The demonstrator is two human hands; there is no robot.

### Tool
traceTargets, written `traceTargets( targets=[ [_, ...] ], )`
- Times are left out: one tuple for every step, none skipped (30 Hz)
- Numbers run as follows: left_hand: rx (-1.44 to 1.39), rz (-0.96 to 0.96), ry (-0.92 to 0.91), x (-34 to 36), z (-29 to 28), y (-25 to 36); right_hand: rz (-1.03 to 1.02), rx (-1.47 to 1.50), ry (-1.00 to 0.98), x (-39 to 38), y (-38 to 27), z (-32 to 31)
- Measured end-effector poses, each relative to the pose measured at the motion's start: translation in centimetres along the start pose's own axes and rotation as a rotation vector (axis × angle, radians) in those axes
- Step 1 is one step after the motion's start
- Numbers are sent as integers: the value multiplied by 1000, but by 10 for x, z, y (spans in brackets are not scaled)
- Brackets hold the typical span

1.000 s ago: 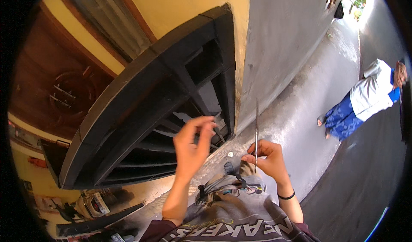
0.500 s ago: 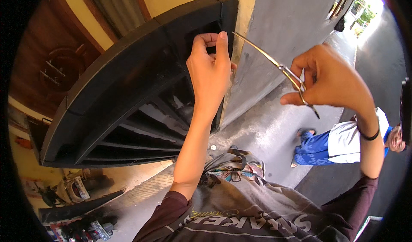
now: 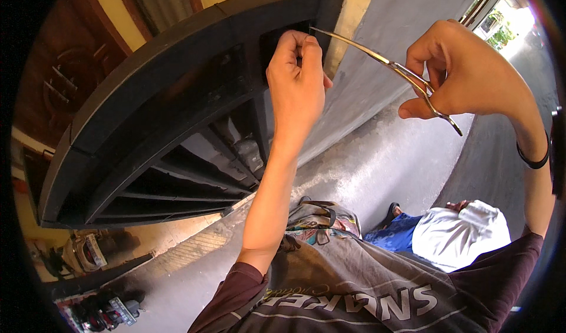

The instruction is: The person uses shears to cut and trim zip ties on a black metal gate, then picks up the cut debris from the ground.

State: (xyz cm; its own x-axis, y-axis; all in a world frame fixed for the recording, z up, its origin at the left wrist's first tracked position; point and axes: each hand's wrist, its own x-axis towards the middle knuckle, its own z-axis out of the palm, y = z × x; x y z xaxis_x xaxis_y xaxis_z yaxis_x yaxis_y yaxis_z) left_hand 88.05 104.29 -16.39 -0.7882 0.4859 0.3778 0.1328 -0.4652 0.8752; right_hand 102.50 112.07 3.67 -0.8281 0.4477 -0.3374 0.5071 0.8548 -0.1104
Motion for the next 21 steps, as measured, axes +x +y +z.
traceTargets(
  targets=[
    [-3, 0, 2, -3, 0, 1, -1, -11, -5, 0, 1, 1],
    [-7, 0, 3, -5, 0, 1, -27, -19, 10, 0, 2, 2],
    [-11, -5, 4, -6, 0, 3, -52, -28, 23, 1, 4, 2],
    [-15, -10, 5, -7, -1, 5, -76, -37, 36, 2, 5, 3],
    [-21, -15, 4, -8, -1, 6, -83, 16, 19, 4, 6, 2],
    [-25, -4, 0, -9, -1, 5, -93, 67, 2, 7, 7, 2],
    [-29, 6, -5, -9, -1, 4, -103, 117, -15, 9, 6, 1],
    [-33, 17, -10, -10, -1, 4, -89, 134, -26, 10, 5, 1],
    [-36, 21, -6, -10, -1, 4, -75, 150, -39, 11, 3, -1],
    [-38, 25, -2, -11, 0, 6, -61, 166, -51, 13, 1, -3],
    [-40, 30, 2, -11, -1, 7, -58, 185, -59, 15, 1, -4],
    [-32, 37, 0, -12, -2, 8, -56, 203, -66, 15, 1, -3],
    [-24, 45, -2, -13, -3, 9, -54, 222, -74, 16, 0, -3],
    [-15, 53, -4, -14, -5, 11, -71, 212, -81, 18, -2, -4],
    [-17, 60, -10, -16, -5, 11, -79, 206, -84, 18, -2, -4],
    [-18, 66, -16, -17, -5, 12, -88, 200, -87, 18, -3, -4],
    [-20, 73, -22, -18, -5, 13, -68, 183, -79, 17, -6, -4],
    [-29, 76, -19, -18, -5, 14, -50, 165, -73, 17, -14, -5],
    [-38, 78, -17, -17, -5, 15, -31, 147, -68, 18, -18, -5],
    [-48, 81, -16, -16, -5, 16, -37, 150, -64, 19, -17, -6],
    [-32, 90, -12, -16, -6, 17, -51, 151, -61, 20, -17, -6]
  ],
)
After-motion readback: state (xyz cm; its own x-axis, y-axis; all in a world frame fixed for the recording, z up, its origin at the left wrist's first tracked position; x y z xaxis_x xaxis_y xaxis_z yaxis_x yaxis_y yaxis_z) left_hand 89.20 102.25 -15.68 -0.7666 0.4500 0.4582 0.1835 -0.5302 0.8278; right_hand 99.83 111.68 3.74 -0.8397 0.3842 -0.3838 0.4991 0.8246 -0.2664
